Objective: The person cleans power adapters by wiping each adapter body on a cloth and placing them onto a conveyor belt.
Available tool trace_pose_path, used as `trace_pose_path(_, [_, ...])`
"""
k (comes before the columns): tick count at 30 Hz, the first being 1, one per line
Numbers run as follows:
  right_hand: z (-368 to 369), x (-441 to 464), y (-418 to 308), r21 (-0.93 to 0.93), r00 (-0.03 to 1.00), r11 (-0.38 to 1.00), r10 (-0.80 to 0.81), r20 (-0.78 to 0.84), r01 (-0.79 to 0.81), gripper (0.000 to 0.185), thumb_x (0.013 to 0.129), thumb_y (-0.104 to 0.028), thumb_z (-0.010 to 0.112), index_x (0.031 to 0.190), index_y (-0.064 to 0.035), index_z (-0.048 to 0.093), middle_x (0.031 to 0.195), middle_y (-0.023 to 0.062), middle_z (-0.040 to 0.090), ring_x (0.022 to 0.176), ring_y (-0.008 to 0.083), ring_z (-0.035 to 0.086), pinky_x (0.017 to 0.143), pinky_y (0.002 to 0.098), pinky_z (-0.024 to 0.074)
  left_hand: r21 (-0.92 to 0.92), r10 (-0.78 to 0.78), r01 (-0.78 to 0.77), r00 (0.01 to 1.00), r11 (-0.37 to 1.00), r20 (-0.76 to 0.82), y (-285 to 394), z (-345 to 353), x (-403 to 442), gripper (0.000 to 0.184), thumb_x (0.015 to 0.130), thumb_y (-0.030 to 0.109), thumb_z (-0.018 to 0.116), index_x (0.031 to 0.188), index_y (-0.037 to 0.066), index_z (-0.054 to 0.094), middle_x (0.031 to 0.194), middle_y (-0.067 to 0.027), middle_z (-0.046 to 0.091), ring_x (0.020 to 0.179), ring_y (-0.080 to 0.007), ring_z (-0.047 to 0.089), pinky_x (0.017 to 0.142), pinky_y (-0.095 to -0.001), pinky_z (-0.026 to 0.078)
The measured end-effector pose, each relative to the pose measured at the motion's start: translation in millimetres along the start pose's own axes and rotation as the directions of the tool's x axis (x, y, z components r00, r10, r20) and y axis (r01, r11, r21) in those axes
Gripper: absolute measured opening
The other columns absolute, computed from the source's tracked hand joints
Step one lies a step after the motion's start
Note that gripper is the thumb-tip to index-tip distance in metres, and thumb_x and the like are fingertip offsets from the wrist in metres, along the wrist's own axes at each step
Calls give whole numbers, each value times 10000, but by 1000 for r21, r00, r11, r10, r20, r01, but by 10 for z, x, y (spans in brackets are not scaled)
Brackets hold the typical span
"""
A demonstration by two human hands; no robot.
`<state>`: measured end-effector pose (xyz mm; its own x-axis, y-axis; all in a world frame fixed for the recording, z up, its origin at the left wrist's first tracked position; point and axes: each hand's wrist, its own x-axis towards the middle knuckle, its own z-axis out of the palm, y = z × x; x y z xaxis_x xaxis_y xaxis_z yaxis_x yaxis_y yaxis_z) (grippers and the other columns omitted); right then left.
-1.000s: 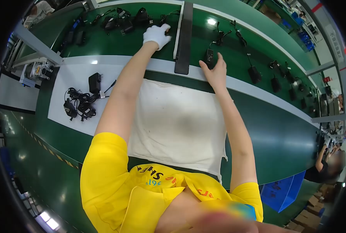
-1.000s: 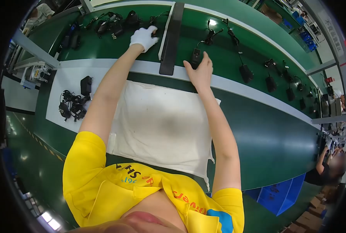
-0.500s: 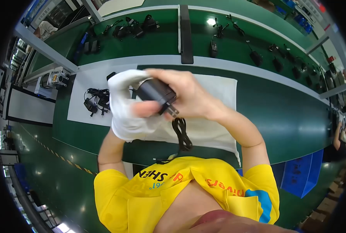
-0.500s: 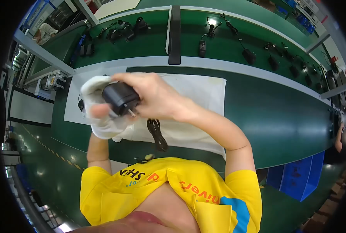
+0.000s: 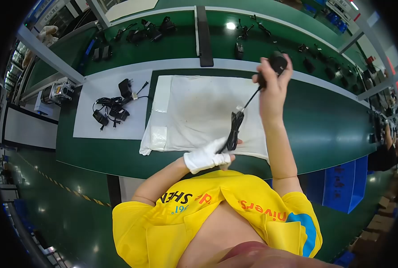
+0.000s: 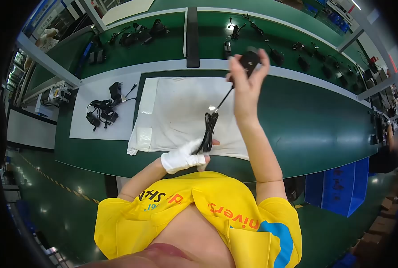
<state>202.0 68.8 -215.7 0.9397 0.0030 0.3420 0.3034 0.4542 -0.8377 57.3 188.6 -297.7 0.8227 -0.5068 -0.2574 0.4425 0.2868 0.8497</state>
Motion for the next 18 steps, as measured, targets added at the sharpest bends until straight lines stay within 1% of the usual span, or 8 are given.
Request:
trace_pose_path(2, [-192,35,-46,4,996,998,-67,-61,67,603,816,-117,661,1312,-29,331,1021,96,510,815,151,524,658,266,448,73,46,-41,996,996,-74,-22,-31,-30,427,886,263,574,1224,41,434,659,17,394,552,-87,379,519,-219,341])
trace_pose_path(3, [-296,24,-70,-504,925,784,-368,92,362,644,806,-108,661,1338,-20,310,1036,110,504,848,195,518,696,286,447,76,40,-35,997,997,-66,-13,-57,-56,427,886,263,574,1224,41,434,659,17,394,552,-87,379,519,-219,341])
trace_pose_path(4, [-372,-10,-76,-796,781,263,-505,368,545,685,795,-99,661,1364,-10,289,1052,124,499,882,239,512,733,306,446,141,8,-1,999,990,-49,2,-91,-87,395,888,267,571,1186,41,444,669,21,396,553,-84,382,510,-215,338])
trace_pose_path(7, [-530,-227,126,-740,774,254,-340,535,623,712,727,-142,710,1351,-72,375,1036,183,484,963,314,468,812,383,420,156,-44,39,999,987,31,43,-25,-72,319,893,264,563,1094,38,463,698,27,399,544,-71,373,491,-207,327])
trace_pose_path(11, [-994,-472,1166,-856,835,63,193,515,514,695,699,-112,718,1330,-138,428,967,189,469,870,326,433,769,416,387,252,-164,164,986,954,-20,-55,72,-28,205,916,153,486,1090,46,477,714,33,405,556,-51,359,504,-201,324])
trace_pose_path(13, [-787,-349,832,-801,786,71,157,597,594,698,680,-103,730,1316,-133,444,940,165,480,867,324,432,760,408,378,390,-42,41,999,920,-6,-140,9,45,218,915,101,455,1125,45,467,717,38,403,577,-45,346,520,-196,315])
trace_pose_path(16, [-442,-448,313,-765,767,115,-226,601,634,723,663,-127,742,1320,-154,441,1018,169,500,892,332,446,742,425,373,363,-152,113,985,925,82,52,59,-63,223,917,88,445,1133,37,465,716,40,407,601,-44,335,541,-190,306])
trace_pose_path(18, [-623,-458,687,-786,794,109,-62,605,608,698,696,-167,719,1331,-157,428,973,162,485,878,325,435,757,426,366,444,-120,64,988,894,99,17,48,-46,208,919,91,446,1119,38,478,737,29,456,632,-49,389,583,-193,350])
